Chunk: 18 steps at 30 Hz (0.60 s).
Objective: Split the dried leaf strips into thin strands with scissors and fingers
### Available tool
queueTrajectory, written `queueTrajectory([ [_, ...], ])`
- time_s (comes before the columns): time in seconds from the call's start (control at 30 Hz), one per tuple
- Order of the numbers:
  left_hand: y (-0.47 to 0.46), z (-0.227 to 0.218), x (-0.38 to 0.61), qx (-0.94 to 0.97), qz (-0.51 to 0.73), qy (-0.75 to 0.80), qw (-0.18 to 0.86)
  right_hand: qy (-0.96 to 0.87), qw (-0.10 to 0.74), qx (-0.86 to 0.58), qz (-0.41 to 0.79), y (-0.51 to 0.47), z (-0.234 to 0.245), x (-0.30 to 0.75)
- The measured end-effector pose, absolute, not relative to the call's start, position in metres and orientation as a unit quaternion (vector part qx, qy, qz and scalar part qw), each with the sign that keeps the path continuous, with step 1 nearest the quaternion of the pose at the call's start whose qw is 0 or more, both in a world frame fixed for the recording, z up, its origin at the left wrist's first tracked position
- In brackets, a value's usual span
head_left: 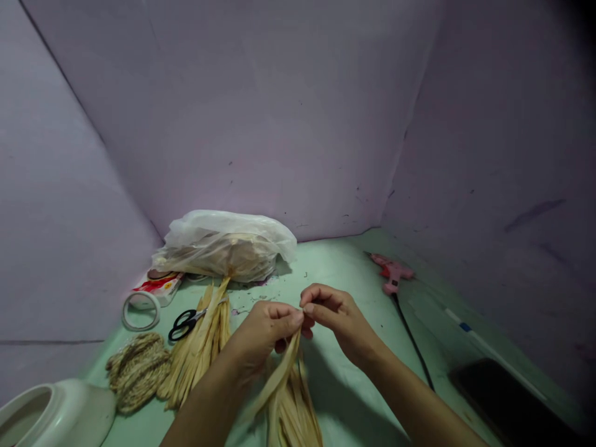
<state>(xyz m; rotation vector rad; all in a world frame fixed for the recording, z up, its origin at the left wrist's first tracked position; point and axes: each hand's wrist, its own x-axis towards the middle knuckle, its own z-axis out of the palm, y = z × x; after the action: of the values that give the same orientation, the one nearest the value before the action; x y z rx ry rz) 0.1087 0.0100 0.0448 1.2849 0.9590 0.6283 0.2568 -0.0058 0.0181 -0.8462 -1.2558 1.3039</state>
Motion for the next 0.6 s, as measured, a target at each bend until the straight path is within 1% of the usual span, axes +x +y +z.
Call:
queueTrajectory([
  [0.07, 0.009, 0.043, 0.112, 0.559, 0.277, 0.434, 0.650, -0.545, 0.544, -0.395, 0.500, -0.007, 0.019, 0.254],
  [0.13, 0.006, 0.042, 0.116, 0.584, 0.300, 0.475, 0.587, -0.565, 0.543, -0.452, 0.426, -0.007, 0.019, 0.252],
  [0.2, 0.000, 0.039, 0.121, 0.650, 0.321, 0.519, 0.452, -0.572, 0.536, -0.496, 0.373, -0.008, 0.018, 0.249],
  [0.27, -0.008, 0.034, 0.125, 0.735, 0.331, 0.531, 0.261, -0.571, 0.524, -0.521, 0.358, -0.009, 0.016, 0.246],
  [0.33, -0.016, 0.028, 0.129, 0.796, 0.336, 0.499, 0.070, -0.572, 0.501, -0.551, 0.344, -0.011, 0.015, 0.244],
  [0.4, -0.022, 0.021, 0.132, 0.828, 0.332, 0.448, -0.060, -0.582, 0.464, -0.596, 0.302, -0.013, 0.015, 0.244],
  [0.43, -0.024, 0.018, 0.133, 0.836, 0.327, 0.430, -0.092, -0.587, 0.443, -0.619, 0.274, -0.013, 0.015, 0.244],
  [0.47, -0.024, 0.017, 0.134, 0.843, 0.322, 0.420, -0.099, -0.593, 0.425, -0.636, 0.252, -0.013, 0.015, 0.246],
  [0.5, -0.023, 0.016, 0.133, 0.846, 0.317, 0.420, -0.081, -0.599, 0.413, -0.641, 0.247, -0.012, 0.016, 0.248],
  [0.53, -0.021, 0.017, 0.133, 0.844, 0.315, 0.433, -0.037, -0.601, 0.412, -0.632, 0.264, -0.011, 0.016, 0.251],
  [0.6, -0.014, 0.022, 0.129, 0.810, 0.320, 0.479, 0.115, -0.582, 0.457, -0.579, 0.342, -0.006, 0.018, 0.259],
])
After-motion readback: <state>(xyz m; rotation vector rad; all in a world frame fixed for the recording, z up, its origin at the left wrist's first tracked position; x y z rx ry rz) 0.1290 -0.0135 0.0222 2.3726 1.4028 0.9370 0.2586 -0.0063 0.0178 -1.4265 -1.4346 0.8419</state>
